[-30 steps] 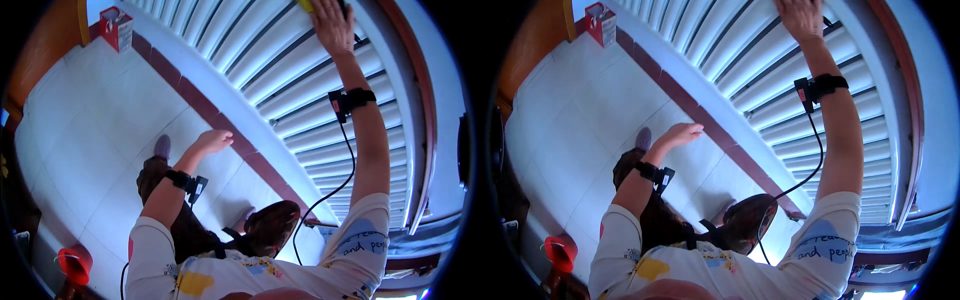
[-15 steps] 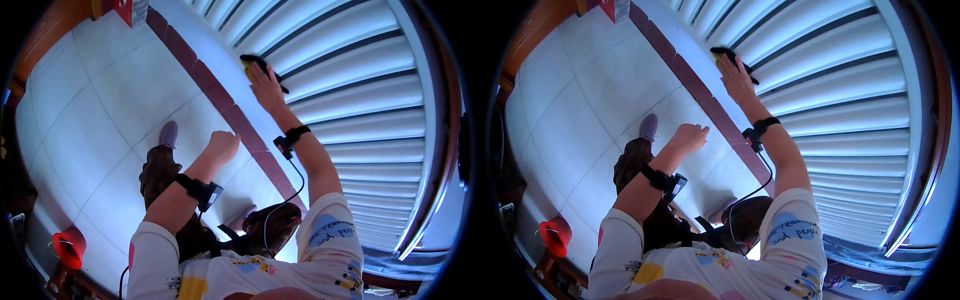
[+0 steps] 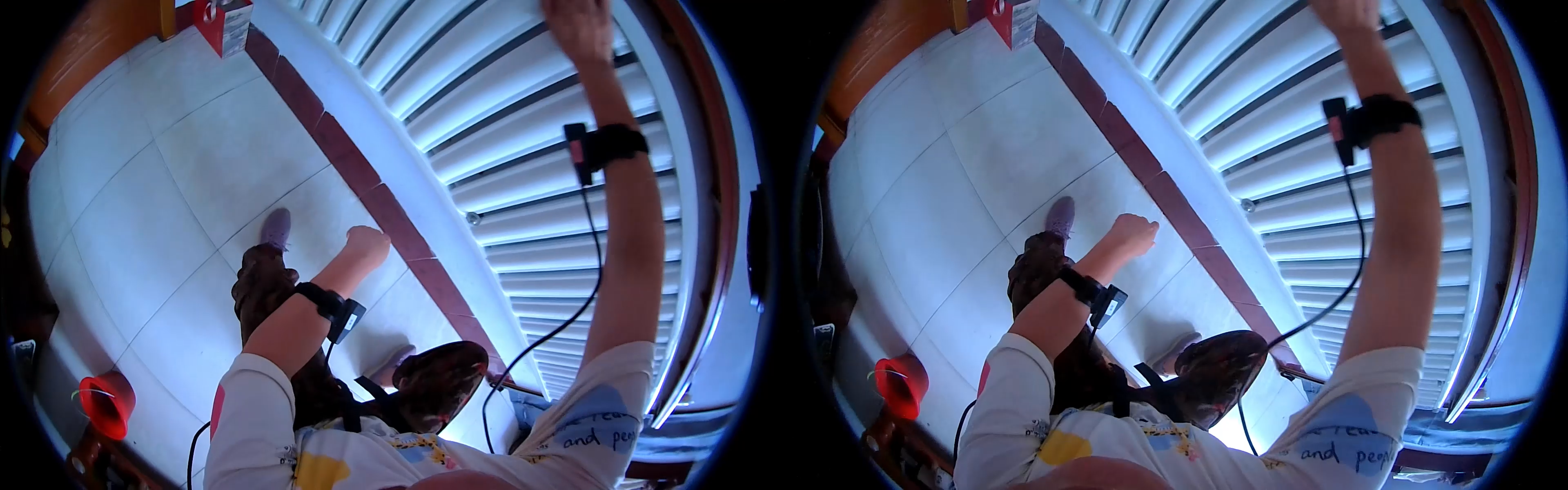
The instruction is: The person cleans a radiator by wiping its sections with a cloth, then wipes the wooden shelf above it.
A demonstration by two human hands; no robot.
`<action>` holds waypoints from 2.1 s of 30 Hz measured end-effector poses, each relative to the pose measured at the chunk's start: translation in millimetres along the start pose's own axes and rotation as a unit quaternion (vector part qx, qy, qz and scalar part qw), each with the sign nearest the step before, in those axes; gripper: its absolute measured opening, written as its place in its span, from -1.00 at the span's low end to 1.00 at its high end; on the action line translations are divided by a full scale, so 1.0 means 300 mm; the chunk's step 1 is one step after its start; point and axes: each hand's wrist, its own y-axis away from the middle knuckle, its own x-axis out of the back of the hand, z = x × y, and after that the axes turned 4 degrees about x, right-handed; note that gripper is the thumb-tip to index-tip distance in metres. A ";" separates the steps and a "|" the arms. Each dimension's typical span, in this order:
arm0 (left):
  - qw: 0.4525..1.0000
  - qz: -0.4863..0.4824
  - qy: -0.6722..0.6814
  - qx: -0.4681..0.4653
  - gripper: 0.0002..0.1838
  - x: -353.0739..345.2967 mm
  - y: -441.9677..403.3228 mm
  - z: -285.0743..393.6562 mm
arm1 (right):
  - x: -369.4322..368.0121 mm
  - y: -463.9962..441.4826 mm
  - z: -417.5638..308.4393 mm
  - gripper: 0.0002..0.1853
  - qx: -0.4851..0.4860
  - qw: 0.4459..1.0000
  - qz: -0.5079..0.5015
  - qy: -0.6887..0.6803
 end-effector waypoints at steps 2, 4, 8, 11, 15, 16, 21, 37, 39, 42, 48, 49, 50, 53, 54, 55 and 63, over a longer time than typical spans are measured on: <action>1.000 0.008 -0.005 -0.001 -0.74 -0.001 0.005 0.001 | 0.015 -0.008 0.016 -0.54 -0.009 0.998 0.040 -0.038; 1.000 0.010 -0.003 -0.006 -0.78 -0.011 0.014 0.017 | 0.013 -0.002 -0.060 -0.56 -0.054 0.997 0.045 -0.040; 0.998 0.051 0.000 -0.021 -0.83 -0.013 0.012 0.021 | -0.051 0.053 -0.307 -0.53 0.002 0.996 -0.035 -0.081; 0.998 0.056 0.007 -0.018 -0.84 0.011 0.031 0.022 | -0.059 0.118 -0.501 -0.51 0.054 0.989 -0.093 -0.105; 0.997 0.072 0.002 -0.014 -0.82 -0.003 0.040 0.036 | -0.173 0.284 -0.808 -0.41 0.083 0.963 -0.131 -0.221; 0.996 0.080 -0.004 -0.024 -0.82 -0.012 0.039 0.034 | -0.212 0.321 -0.880 -0.45 0.078 0.936 -0.143 -0.311; 0.996 0.086 -0.006 -0.025 -0.71 -0.020 0.029 0.006 | -0.119 0.462 -0.890 -0.56 0.161 0.907 -0.051 -0.387; 1.000 -0.008 -0.004 -0.030 -0.79 -0.034 0.019 -0.032 | 0.098 0.516 0.178 -0.47 -0.015 0.997 -0.031 -0.066; 0.999 -0.018 -0.005 -0.029 -0.79 -0.053 0.015 -0.032 | 0.136 0.502 0.172 -0.52 -0.029 0.999 -0.014 -0.040; 1.000 0.005 -0.005 -0.027 -0.83 -0.022 0.024 0.003 | 0.137 0.505 0.028 -0.55 -0.080 0.990 0.043 -0.107; 0.999 0.004 -0.016 -0.051 -0.65 -0.019 0.019 0.008 | 0.048 0.670 -0.359 -0.45 0.018 0.973 -0.163 -0.164; 0.999 0.002 -0.017 -0.048 -0.65 -0.033 0.016 0.007 | 0.049 0.688 -0.407 -0.47 0.045 0.967 -0.189 -0.164; 0.999 0.005 -0.023 -0.046 -0.65 -0.047 0.008 0.004 | 0.048 0.698 -0.456 -0.49 0.071 0.961 -0.213 -0.163; 0.997 0.054 -0.015 -0.045 -0.80 -0.047 0.017 0.013 | -0.007 0.790 -0.629 -0.48 0.148 0.954 -0.154 -0.210; 0.995 0.093 0.001 -0.045 -0.84 -0.044 0.023 0.015 | -0.015 0.824 -0.687 -0.48 0.165 0.955 -0.123 -0.214; 0.994 0.095 -0.001 -0.045 -0.84 -0.050 0.018 0.009 | 0.006 0.828 -0.717 -0.47 0.204 0.938 -0.168 -0.223; 0.998 0.037 0.006 -0.060 -0.81 -0.014 0.007 0.000 | 0.078 0.859 -0.566 -0.52 0.231 0.902 -0.198 -0.308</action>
